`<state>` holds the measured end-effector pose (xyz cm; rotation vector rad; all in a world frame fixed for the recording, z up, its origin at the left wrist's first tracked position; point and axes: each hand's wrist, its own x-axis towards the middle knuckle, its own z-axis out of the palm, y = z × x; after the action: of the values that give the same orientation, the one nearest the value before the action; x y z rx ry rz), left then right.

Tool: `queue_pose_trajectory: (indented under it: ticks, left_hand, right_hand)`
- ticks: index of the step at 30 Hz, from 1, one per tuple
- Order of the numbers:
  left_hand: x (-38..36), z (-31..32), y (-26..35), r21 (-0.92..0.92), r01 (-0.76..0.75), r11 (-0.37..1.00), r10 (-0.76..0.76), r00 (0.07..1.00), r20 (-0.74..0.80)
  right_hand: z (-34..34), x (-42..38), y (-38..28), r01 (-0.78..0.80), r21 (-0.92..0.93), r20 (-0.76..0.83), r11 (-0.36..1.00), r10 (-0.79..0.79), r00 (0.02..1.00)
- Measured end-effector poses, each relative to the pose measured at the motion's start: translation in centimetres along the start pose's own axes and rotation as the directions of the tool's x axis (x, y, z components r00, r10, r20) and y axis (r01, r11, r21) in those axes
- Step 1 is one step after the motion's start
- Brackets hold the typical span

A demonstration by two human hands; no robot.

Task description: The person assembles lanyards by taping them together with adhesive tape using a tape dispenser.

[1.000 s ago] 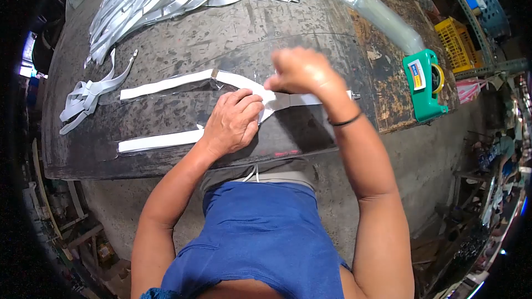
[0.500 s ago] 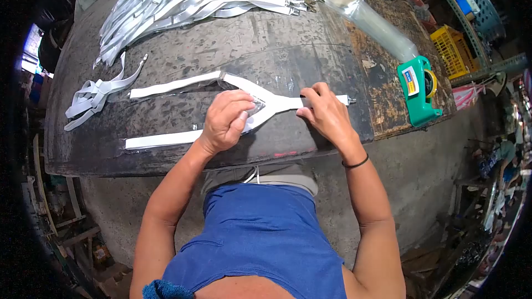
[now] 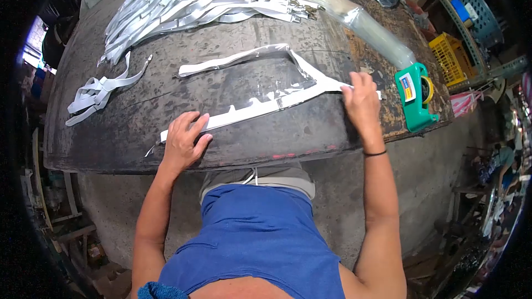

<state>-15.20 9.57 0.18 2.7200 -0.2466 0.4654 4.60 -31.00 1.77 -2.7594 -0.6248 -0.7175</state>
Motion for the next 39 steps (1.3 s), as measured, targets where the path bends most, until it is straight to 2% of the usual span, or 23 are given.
queue_pose_trajectory:
  ticks: [1,2,4,5,8,10,11,12,14,16,18,23,25,29,30,32,34,36,37,39]
  left_hand:
    - [-0.2,0.0,0.1,0.025,0.000,1.000,0.000,1.000,-0.006]
    - [-0.4,0.0,0.2,0.050,-0.002,0.999,0.003,1.000,-0.008]
    - [-0.8,0.0,0.3,0.062,0.000,0.998,-0.001,1.000,0.017]
    - [-0.9,-0.1,0.5,0.107,0.000,0.994,-0.002,1.000,0.020]
    - [-1.7,-0.3,1.0,0.138,0.021,0.990,-0.031,0.997,0.070]
    - [-2.3,-0.7,1.4,0.244,0.078,0.967,-0.117,0.982,0.149]
    - [-2.8,-0.6,1.3,0.257,0.110,0.960,-0.167,0.963,0.212]
    - [-2.9,-0.3,1.2,0.257,0.115,0.959,-0.171,0.962,0.211]
    - [-3.5,0.0,1.2,0.322,0.087,0.943,-0.155,0.969,0.192]
    - [-3.8,-0.1,1.4,0.328,0.112,0.938,-0.196,0.952,0.235]
    - [-4.1,-0.1,1.5,0.343,0.131,0.930,-0.224,0.943,0.246]
    - [-6.5,-1.2,0.6,0.413,0.232,0.881,-0.348,0.909,0.230]
    - [-7.4,-1.6,0.2,0.345,0.257,0.903,-0.332,0.926,0.180]
    - [-10.0,-2.5,-0.9,0.331,0.319,0.888,-0.373,0.921,0.112]
    - [-10.8,-2.6,-1.1,0.358,0.342,0.869,-0.401,0.911,0.102]
    - [-12.4,-2.9,-1.6,0.262,0.423,0.867,-0.442,0.897,0.014]
    - [-14.0,-3.9,-2.2,0.268,0.462,0.845,-0.471,0.882,-0.035]
    - [-15.8,-4.7,-3.4,0.120,0.578,0.807,-0.521,0.794,-0.315]
    - [-16.7,-5.1,-4.1,0.140,0.593,0.793,-0.529,0.784,-0.325]
    - [-17.9,-6.1,-6.0,-0.014,0.709,0.705,-0.619,0.606,-0.499]
  right_hand:
    - [-0.3,0.2,-1.7,0.065,0.025,-0.015,0.998,-0.064,0.998]
    - [-0.3,0.2,-3.6,0.148,0.151,-0.011,0.977,-0.148,0.989]
    - [0.1,-1.3,-7.9,0.250,0.076,0.166,0.965,-0.260,0.951]
    - [1.9,-2.3,-8.9,0.274,-0.003,0.424,0.962,-0.247,0.872]
    - [2.6,-3.0,-10.2,0.168,0.061,0.518,0.984,-0.175,0.837]
    - [1.4,-2.5,-11.2,0.162,0.003,0.530,0.987,-0.139,0.837]
    - [1.0,-2.3,-11.8,0.162,-0.043,0.539,0.986,-0.113,0.834]
    - [0.7,-2.3,-12.5,0.166,-0.041,0.540,0.985,-0.118,0.833]
    - [0.7,-2.7,-13.8,0.248,0.098,0.321,0.964,-0.267,0.909]
    - [1.8,-3.5,-14.4,0.288,0.160,0.329,0.944,-0.326,0.886]
    - [2.8,-4.0,-14.4,0.269,0.173,0.455,0.948,-0.318,0.831]
    - [2.6,-3.7,-14.9,0.272,0.105,0.511,0.956,-0.287,0.810]
    - [2.6,-3.7,-14.8,0.273,0.113,0.517,0.955,-0.291,0.805]
    - [2.6,-3.8,-14.7,0.267,0.114,0.528,0.957,-0.286,0.799]
    - [2.5,-3.7,-14.7,0.265,0.114,0.533,0.957,-0.284,0.797]
    - [2.9,-3.9,-14.4,0.283,0.113,0.513,0.953,-0.300,0.805]
    - [2.9,-3.9,-14.3,0.295,0.127,0.504,0.947,-0.318,0.803]
    - [2.9,-3.9,-14.3,0.279,0.125,0.502,0.952,-0.304,0.810]
    - [3.0,-4.0,-14.2,0.286,0.120,0.502,0.951,-0.306,0.809]
    - [3.2,-4.1,-14.1,0.299,0.128,0.495,0.946,-0.322,0.807]
